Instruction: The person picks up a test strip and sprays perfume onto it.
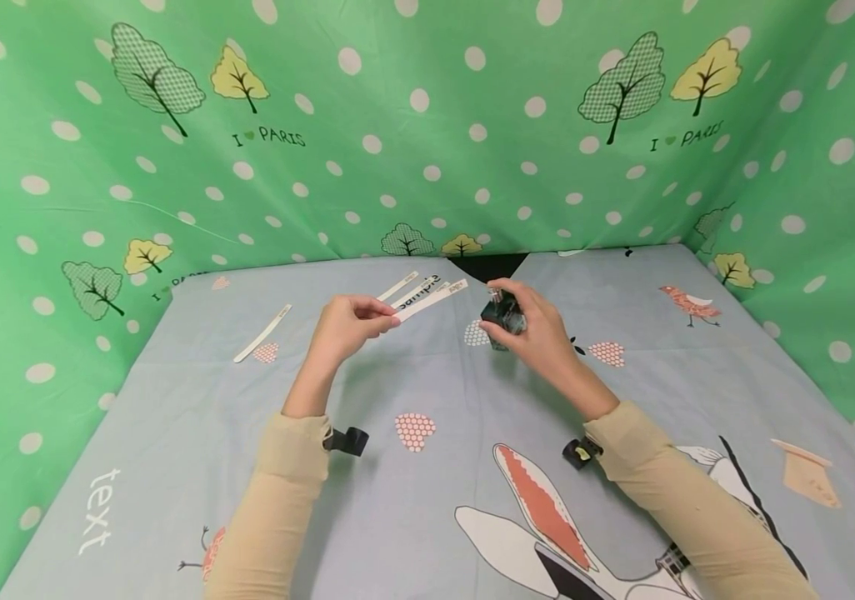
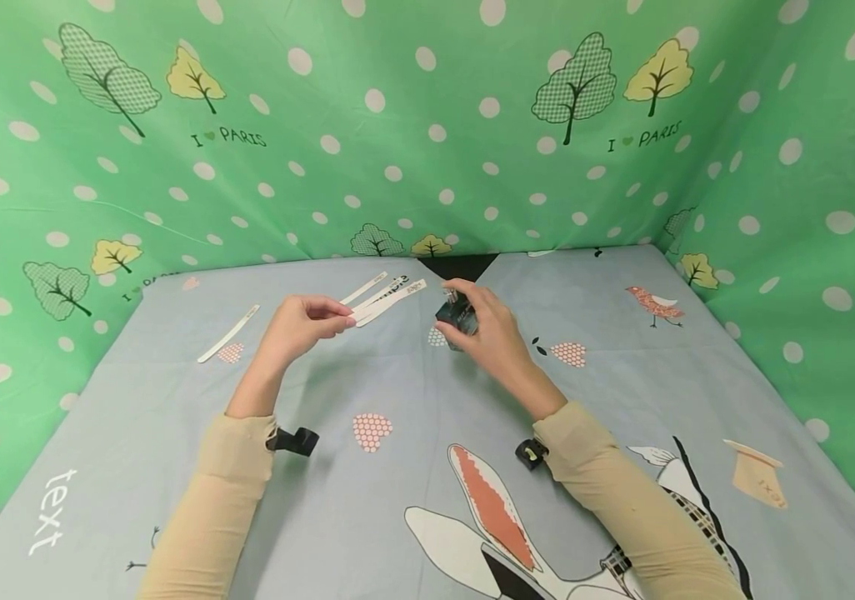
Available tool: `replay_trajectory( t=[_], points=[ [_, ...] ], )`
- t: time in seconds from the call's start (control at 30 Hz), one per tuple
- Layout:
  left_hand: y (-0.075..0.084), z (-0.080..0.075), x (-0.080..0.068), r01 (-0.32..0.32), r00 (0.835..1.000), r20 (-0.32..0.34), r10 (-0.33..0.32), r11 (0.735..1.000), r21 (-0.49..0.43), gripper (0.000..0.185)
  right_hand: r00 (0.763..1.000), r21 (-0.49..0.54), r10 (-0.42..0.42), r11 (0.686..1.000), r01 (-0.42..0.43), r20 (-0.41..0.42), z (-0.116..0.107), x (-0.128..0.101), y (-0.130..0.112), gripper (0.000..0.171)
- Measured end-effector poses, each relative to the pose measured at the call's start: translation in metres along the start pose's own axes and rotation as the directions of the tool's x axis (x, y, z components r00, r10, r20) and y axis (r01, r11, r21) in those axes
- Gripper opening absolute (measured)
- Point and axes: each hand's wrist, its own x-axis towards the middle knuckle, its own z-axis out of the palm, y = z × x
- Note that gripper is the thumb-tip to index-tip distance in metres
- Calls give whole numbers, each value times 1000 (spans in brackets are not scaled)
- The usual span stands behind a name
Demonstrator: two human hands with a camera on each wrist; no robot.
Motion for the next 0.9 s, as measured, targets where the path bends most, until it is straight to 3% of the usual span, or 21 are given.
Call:
replay_trajectory(
  t=[0.9],
  points=[
    [-2,-7,8,21,1000,-4,-21,1000,17,24,1000,1,2,1000,-2,-7,-5,-1,2,58]
  ],
)
